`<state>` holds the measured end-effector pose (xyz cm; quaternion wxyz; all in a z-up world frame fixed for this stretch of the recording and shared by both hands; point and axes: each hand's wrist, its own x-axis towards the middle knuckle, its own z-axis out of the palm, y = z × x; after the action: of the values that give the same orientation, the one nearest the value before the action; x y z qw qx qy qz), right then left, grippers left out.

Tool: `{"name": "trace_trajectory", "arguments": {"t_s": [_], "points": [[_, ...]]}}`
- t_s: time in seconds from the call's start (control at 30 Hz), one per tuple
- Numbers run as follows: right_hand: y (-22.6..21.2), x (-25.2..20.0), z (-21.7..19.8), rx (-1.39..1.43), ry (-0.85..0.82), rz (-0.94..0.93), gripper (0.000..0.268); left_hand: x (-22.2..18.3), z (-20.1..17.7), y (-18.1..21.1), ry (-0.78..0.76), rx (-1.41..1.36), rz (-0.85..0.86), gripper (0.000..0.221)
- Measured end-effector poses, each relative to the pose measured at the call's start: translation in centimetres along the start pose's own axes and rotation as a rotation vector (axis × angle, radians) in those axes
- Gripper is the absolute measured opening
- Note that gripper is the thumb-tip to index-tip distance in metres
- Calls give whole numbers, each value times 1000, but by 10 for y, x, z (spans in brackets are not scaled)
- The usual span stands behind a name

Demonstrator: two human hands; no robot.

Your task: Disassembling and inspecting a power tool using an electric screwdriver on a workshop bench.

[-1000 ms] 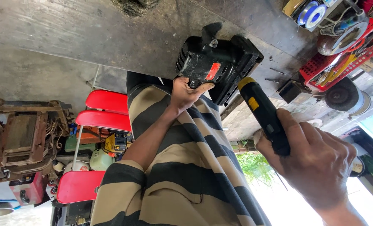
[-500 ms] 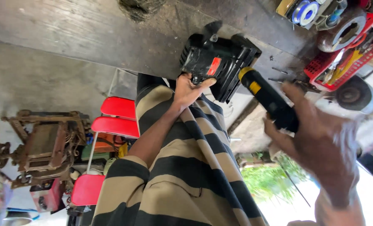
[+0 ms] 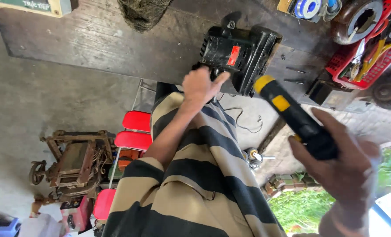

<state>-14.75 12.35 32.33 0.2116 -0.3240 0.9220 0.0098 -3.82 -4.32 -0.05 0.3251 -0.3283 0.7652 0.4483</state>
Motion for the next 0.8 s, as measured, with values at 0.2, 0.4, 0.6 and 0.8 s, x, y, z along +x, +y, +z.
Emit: {"name": "trace_trajectory", "arguments": {"t_s": [0.2,0.4,0.6,0.8], "points": [[-8,29,28,189,62,-166,48,-4,-24,-9,521,-487,152,69],[-23,57,40,220,12,-265,39,19,-36,1,307,-596,182,81],[-27,72,53,185,-5,-322,38,22,-37,-5,342,-706,258,61],[-38,89,46,125,-30,-301,39,24,-41,-6,314,-707,248,64]]}}
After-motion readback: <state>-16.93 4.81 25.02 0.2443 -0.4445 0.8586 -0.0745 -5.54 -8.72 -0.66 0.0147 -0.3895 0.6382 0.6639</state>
